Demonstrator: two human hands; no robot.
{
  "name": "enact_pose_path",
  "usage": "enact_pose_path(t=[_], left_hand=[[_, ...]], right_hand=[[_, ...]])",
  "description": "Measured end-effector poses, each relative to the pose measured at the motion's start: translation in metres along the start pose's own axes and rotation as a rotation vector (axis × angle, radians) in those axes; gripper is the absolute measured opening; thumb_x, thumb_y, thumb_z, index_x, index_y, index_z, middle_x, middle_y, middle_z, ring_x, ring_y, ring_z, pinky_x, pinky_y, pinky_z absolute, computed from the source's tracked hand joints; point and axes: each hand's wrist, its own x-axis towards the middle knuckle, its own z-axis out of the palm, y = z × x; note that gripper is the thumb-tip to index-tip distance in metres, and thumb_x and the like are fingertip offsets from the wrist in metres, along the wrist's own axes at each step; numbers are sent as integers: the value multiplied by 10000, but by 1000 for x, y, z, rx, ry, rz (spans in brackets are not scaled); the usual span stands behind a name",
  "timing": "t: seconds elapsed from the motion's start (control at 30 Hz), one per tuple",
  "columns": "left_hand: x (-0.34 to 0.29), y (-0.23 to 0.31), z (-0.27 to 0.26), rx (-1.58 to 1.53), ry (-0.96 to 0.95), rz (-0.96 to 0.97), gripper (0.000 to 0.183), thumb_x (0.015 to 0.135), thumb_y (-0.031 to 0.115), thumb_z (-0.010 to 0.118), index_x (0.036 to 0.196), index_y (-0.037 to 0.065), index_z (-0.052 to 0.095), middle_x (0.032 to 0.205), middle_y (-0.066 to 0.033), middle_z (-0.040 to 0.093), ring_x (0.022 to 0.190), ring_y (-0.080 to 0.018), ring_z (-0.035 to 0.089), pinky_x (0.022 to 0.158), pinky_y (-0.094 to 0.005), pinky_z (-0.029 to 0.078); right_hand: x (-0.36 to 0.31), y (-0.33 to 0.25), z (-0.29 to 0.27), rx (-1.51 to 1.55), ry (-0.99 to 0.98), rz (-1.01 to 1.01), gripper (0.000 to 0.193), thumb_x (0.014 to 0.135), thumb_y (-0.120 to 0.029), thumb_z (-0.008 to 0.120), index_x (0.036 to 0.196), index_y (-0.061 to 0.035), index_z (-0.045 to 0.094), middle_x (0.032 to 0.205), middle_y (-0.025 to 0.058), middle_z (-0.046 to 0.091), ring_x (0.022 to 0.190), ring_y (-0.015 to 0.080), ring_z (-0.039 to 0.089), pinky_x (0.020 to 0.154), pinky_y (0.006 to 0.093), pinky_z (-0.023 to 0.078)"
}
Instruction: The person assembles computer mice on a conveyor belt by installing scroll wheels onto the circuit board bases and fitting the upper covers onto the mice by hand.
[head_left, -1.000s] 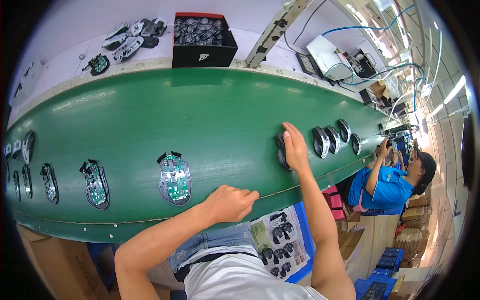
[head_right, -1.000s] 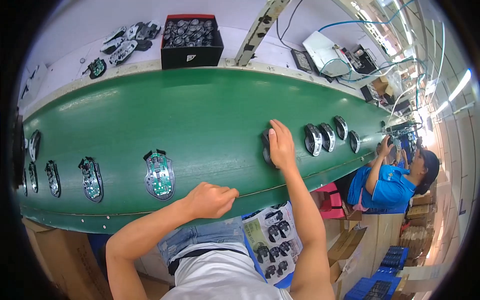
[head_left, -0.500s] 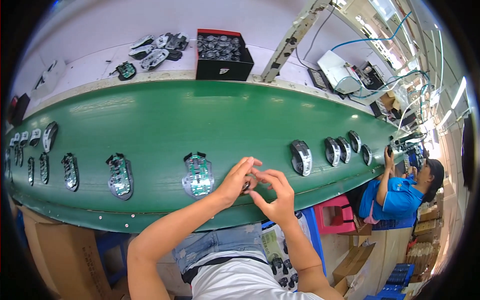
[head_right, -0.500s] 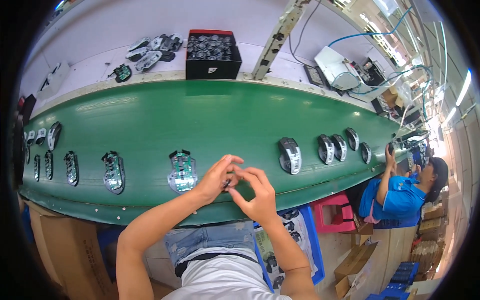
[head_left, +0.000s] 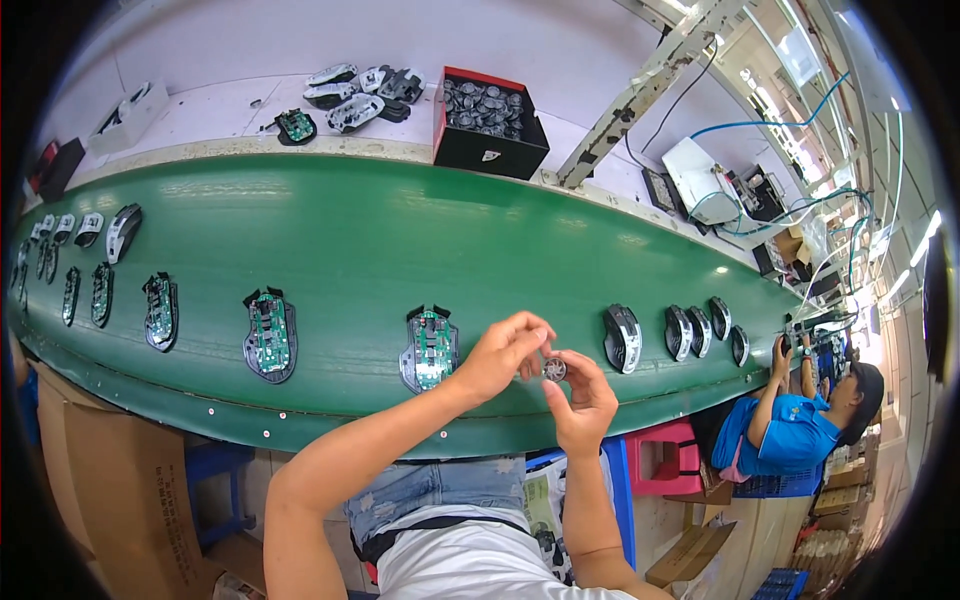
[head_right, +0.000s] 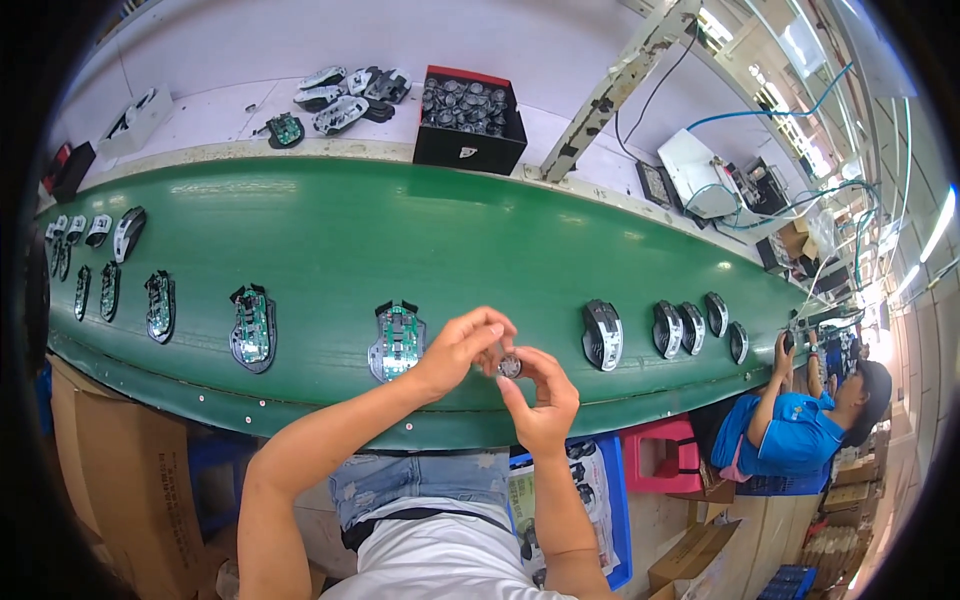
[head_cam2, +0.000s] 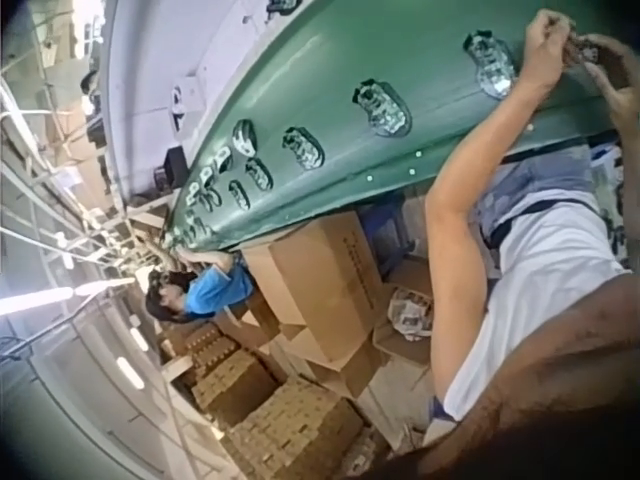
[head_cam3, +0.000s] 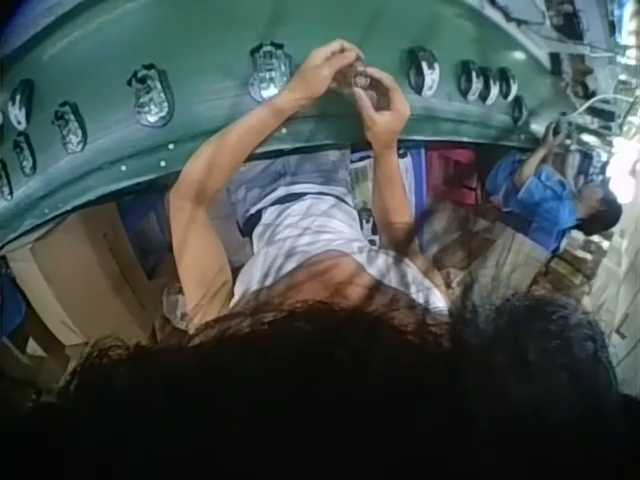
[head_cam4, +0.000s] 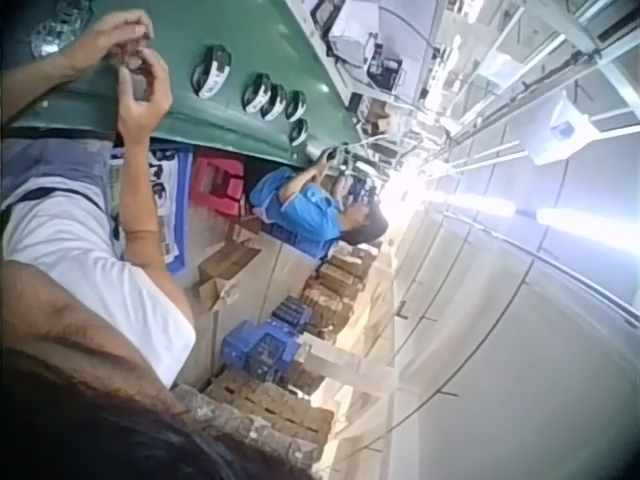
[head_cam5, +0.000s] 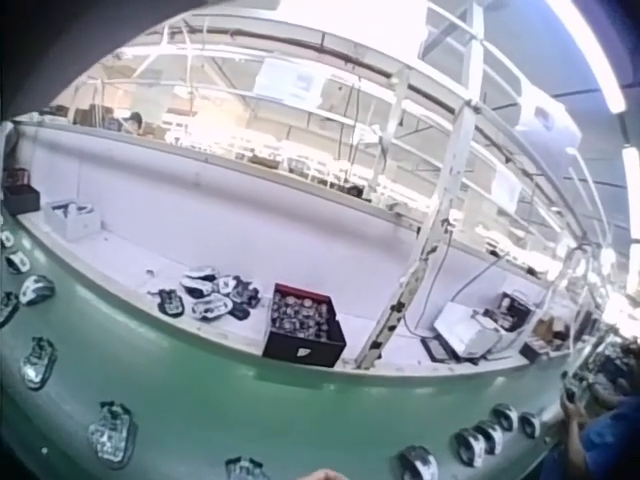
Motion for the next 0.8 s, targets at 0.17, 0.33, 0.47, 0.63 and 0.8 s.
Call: enact_pose_path(t=[0.17,0.33,0.47,0.63,0.8], left_hand=[[-1,-8,2,45,-3,-81,233,1025,236,481,975,39,596,749,-11,618,637,-80,566,550,-225,437],[-7,-13,8,298,57,12,232,988,202,519,941,-2,619,686,-59,632,581,-109,583,523,-277,452],[-10,-15,7,461,33,81,193,954,148,553,908,-30,611,735,-111,691,655,-154,653,588,-304,493],[-13,-5,6,413,24,53,179,990,139,509,911,-4,581,720,-35,650,636,-80,582,550,-243,438],[-14,-14,4,542,48,192,50,891,68,533,877,32,564,712,-104,648,642,-262,650,596,-400,485]], right_hand=[[5,-1,1,258,57,106,346,906,-70,668,1217,14,540,1112,163,650,916,191,647,798,295,535],[12,-8,3,446,103,278,209,972,-221,557,1060,-32,534,800,91,605,633,144,545,572,266,444],[26,-7,6,627,43,392,183,978,-241,528,933,-69,486,636,57,532,495,106,438,464,251,345],[31,-10,19,520,35,472,187,1001,-255,537,964,-81,481,699,51,553,544,109,501,463,232,399],[42,-14,20,441,-25,436,178,998,-157,567,1127,-42,521,771,94,627,563,103,553,450,222,424]])
